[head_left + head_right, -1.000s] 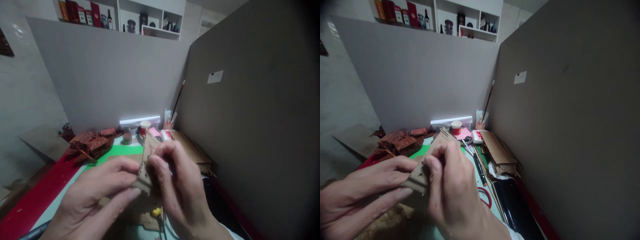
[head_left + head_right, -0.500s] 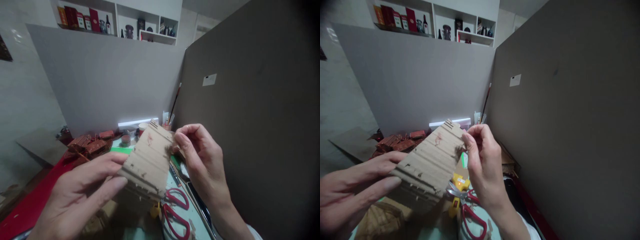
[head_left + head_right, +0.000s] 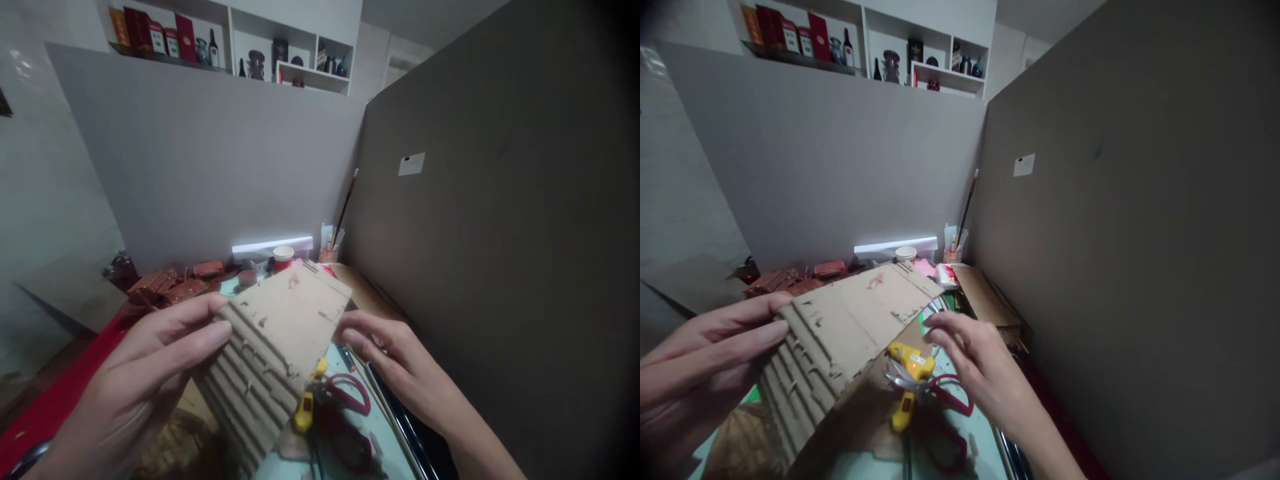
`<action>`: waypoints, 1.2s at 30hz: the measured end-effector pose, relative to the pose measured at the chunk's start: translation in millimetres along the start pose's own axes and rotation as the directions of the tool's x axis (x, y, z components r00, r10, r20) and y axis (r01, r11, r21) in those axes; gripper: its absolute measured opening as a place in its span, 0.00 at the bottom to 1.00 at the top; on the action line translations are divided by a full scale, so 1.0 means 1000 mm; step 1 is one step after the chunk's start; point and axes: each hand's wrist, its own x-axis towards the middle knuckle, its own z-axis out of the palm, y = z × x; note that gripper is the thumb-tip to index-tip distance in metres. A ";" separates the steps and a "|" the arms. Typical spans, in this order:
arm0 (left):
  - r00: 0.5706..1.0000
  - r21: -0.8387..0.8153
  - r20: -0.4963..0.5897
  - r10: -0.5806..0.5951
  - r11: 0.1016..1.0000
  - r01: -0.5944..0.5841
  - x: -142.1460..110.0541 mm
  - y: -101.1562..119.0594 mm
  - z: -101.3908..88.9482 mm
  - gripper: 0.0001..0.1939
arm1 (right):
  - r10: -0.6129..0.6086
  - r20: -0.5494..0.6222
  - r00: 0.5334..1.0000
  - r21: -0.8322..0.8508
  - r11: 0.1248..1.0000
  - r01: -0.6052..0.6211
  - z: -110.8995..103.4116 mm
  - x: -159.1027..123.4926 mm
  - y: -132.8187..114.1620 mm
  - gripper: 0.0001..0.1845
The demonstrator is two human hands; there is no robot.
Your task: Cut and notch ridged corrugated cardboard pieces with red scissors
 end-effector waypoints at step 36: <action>0.965 0.342 0.205 0.165 0.911 -0.228 -0.009 0.015 0.007 0.06 | 0.022 -0.561 0.828 0.148 0.986 0.074 0.028 -0.011 -0.025 0.08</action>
